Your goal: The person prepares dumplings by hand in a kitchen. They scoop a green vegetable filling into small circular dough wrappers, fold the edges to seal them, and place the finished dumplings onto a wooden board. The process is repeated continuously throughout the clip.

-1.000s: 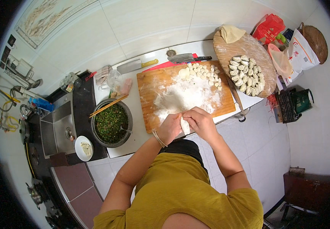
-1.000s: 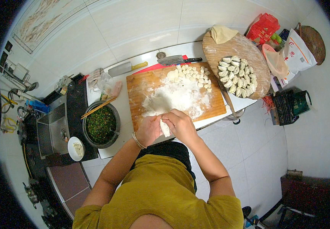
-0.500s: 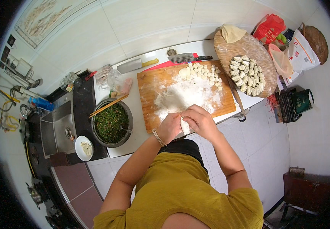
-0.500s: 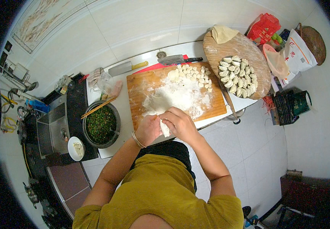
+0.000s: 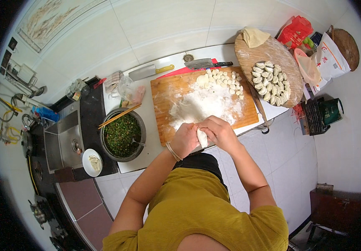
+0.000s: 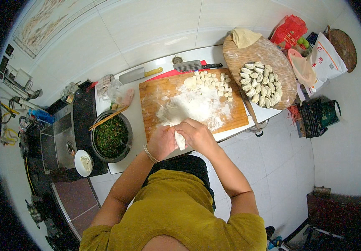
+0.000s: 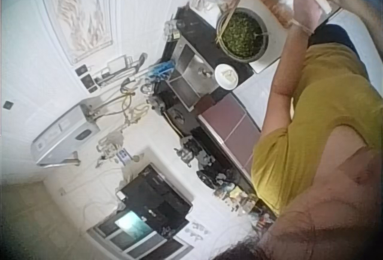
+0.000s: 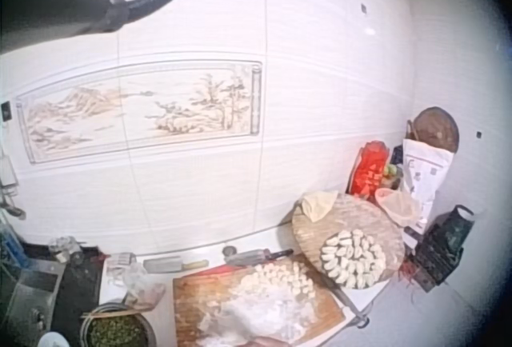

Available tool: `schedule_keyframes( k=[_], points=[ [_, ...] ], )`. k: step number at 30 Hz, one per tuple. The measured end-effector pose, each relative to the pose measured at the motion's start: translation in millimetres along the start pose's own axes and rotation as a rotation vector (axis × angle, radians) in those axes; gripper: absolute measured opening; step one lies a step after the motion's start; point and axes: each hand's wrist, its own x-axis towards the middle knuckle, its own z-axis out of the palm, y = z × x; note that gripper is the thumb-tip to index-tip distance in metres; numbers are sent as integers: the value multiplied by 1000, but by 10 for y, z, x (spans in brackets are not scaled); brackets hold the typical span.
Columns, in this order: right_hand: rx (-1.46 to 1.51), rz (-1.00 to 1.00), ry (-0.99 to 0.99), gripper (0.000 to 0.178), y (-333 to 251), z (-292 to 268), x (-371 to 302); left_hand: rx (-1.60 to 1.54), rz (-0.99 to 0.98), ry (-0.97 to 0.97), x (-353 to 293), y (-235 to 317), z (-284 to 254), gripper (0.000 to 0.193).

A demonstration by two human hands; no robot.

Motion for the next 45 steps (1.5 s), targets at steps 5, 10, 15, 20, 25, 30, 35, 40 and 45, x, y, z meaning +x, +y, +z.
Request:
schedule_keyframes(
  k=[5, 10, 15, 20, 25, 30, 35, 40, 45],
  points=[
    [-83, -86, -51, 22, 113, 7, -5, -31, -33, 33, 9, -36, -48, 45],
    [-98, -25, -31, 24, 74, 4, 76, -426, -65, 14, 135, -138, -316, 53],
    [-60, -15, 174, 25, -51, -158, 96, -686, 18, -61, 70, 122, -27, 59],
    [-44, -102, 55, 20, 36, -157, -128, -580, 47, 152, 36, 227, 91, 67],
    [0, -105, 114, 14, 29, -77, -152, -556, 41, 142, 32, 219, 115, 67],
    [35, -8, 206, 10, 36, 27, -181, -505, 69, 149, 35, 194, 153, 64],
    [65, 296, 294, 12, -12, 182, -222, -258, 213, 171, 32, 114, 251, 53],
    [58, 333, 291, 15, -57, 179, -191, -129, 275, 311, 39, 108, 311, 38],
    [47, 126, 171, 20, -18, -62, -171, -470, 167, 93, -27, 161, 102, 53]
  ],
)
